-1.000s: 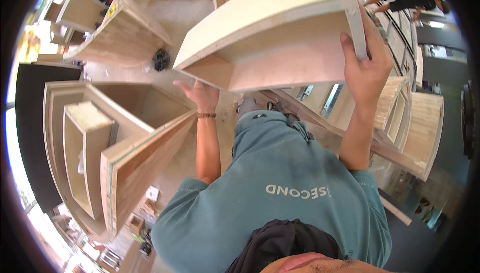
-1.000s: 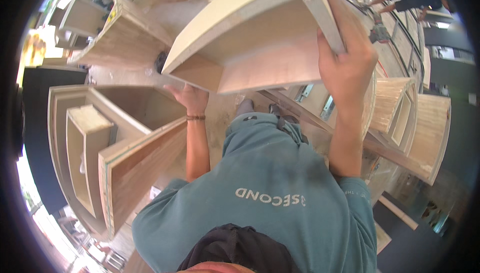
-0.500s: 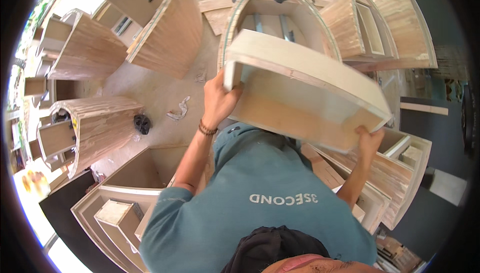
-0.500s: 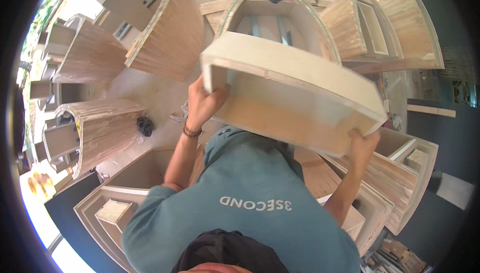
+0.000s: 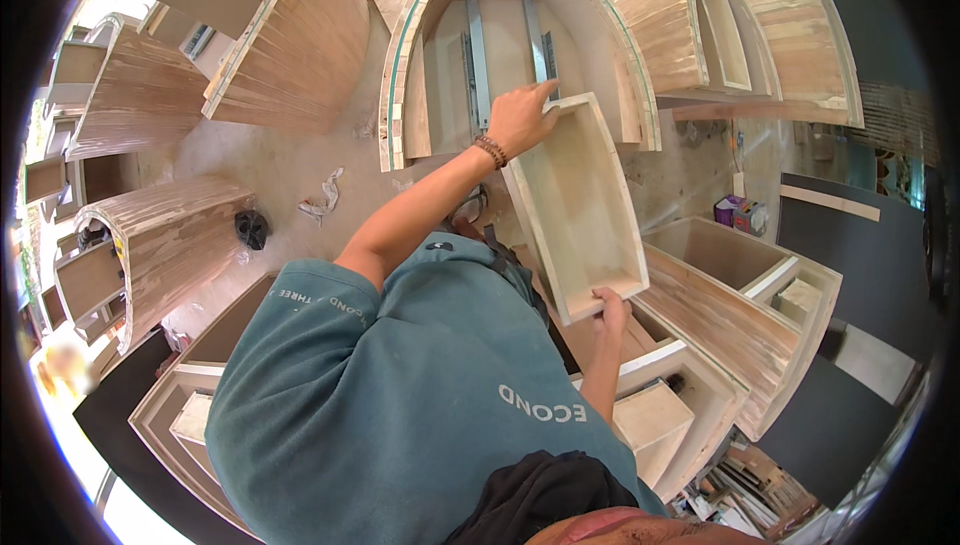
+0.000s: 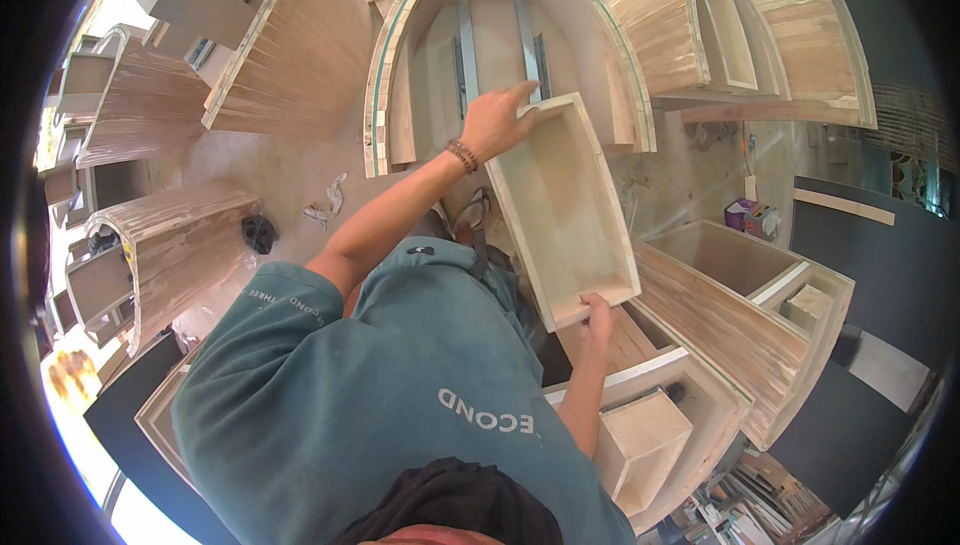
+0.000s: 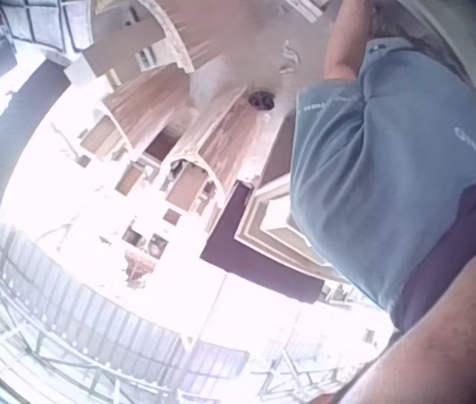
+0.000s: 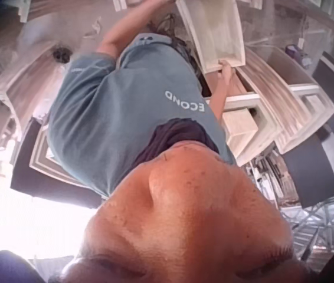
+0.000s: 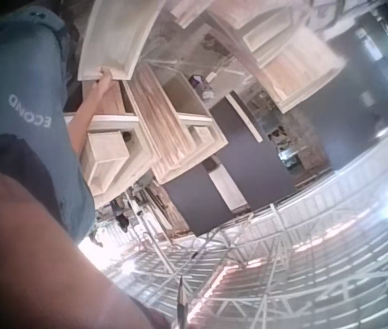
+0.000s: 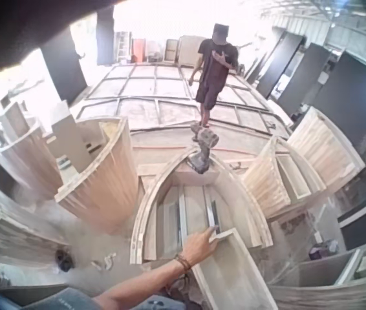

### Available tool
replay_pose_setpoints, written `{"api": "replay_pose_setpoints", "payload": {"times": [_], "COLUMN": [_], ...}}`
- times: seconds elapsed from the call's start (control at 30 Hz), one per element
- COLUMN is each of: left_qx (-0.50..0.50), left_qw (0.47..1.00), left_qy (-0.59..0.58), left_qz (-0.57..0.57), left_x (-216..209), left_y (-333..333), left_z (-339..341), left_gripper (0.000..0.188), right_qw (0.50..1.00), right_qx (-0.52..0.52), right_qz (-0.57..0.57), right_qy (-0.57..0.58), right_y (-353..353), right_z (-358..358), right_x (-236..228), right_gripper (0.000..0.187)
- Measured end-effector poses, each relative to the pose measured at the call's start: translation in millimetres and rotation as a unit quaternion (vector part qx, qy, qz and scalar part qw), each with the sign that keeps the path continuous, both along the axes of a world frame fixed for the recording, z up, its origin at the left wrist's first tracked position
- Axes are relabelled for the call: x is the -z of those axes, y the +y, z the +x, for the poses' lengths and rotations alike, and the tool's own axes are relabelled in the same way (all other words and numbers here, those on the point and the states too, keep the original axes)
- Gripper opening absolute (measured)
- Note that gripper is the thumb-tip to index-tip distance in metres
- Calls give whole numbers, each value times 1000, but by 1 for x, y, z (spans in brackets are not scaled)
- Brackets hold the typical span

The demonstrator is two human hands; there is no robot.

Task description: The person uses a cordless drill to drive screws into a white wooden drawer box, securing its side panels. They then place the drawer into a cabinet frame to test the fit and alignment before removing it to continue fastening additional screws.

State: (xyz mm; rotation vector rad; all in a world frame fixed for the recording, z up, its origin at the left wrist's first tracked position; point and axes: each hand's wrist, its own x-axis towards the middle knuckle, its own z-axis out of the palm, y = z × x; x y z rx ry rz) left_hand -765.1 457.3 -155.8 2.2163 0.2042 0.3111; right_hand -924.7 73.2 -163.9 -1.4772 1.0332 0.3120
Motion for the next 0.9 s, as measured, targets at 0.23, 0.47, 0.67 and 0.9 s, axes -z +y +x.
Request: {"api": "replay_pose_setpoints", "payload": {"times": [0.23, 0.47, 0.67, 0.9], "left_qx": [-200, -58, -65, -53], "left_qw": [955, 914, 922, 912], "left_qy": [92, 274, 270, 315], "left_qz": [-200, -294, -270, -258], "left_x": [76, 107, 115, 118], "left_y": [-14, -46, -33, -12], "left_z": [-95, -117, -98, -100], "left_gripper": [93, 119, 112, 112], "right_qw": [999, 999, 997, 998], "right_qx": [22, 43, 39, 39], "right_qz": [27, 28, 56, 51], "right_qy": [35, -2, 29, 9], "right_y": [29, 99, 122, 147], "right_z": [8, 33, 46, 36], "right_x": [88, 118, 128, 128], "right_gripper": [48, 45, 49, 51]}}
